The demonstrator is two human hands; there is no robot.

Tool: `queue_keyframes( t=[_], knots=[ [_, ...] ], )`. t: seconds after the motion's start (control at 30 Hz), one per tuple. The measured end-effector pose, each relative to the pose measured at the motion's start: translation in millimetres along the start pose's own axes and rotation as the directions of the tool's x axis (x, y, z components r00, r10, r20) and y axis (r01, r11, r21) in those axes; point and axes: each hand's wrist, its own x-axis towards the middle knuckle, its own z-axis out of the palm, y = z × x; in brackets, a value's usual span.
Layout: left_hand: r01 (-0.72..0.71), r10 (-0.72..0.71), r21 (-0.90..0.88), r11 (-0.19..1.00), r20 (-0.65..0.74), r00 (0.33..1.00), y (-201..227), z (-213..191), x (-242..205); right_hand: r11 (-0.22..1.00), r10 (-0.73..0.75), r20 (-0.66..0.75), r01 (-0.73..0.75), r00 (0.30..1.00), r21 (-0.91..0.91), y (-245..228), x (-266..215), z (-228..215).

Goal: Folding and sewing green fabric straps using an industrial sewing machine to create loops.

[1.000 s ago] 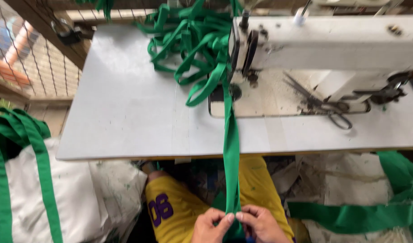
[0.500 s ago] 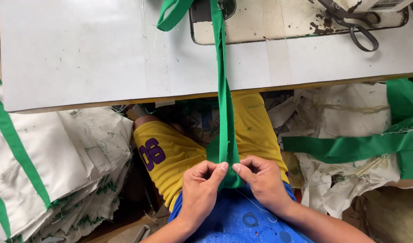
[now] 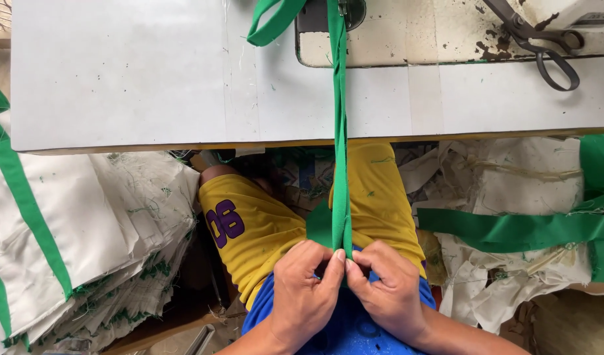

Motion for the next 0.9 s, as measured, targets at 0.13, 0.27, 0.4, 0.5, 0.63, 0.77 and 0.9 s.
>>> queue_keyframes(
  t=[0.13, 0.27, 0.4, 0.5, 0.63, 0.77, 0.9],
  knots=[
    [0.150, -0.149, -0.031, 0.988, 0.043, 0.988, -7.4, -1.2, -2.6, 0.991, 0.121, -0.008, -0.121, 0.993, 0.062, 9.5, -7.1, 0.1],
    [0.313, -0.300, -0.127, 0.941, 0.109, 0.948, -18.1, -4.6, -8.2, 0.950, 0.281, 0.028, -0.282, 0.959, 0.138, 27.4, -20.3, 0.0],
    [0.416, -0.341, -0.332, 0.846, 0.263, 0.903, -23.3, -5.7, -11.9, 0.422, 0.690, 0.258, -0.665, 0.677, 0.616, 36.3, -23.9, 8.7],
    [0.028, -0.017, -0.070, 0.997, 0.149, 0.989, -12.0, -6.2, -14.3, 0.532, 0.675, 0.155, -0.622, 0.721, 0.574, 30.1, -21.1, 1.2],
    [-0.516, 0.453, 0.452, 0.728, 0.249, 0.856, 0.9, -7.6, -18.2, 0.726, 0.506, 0.236, -0.557, 0.830, 0.404, 26.5, -19.6, -15.6],
    [-0.585, 0.565, 0.182, 0.790, 0.153, 0.811, 8.3, -7.6, -24.4, 0.199, 0.639, 0.451, -0.700, 0.623, 0.686, 31.3, 2.9, -1.2],
    [-0.018, 0.031, -0.129, 0.992, 0.103, 0.994, -23.4, -5.4, -1.9, -0.142, 0.572, 0.679, -0.760, 0.460, 0.634, 20.2, 12.1, -13.3]
  ],
)
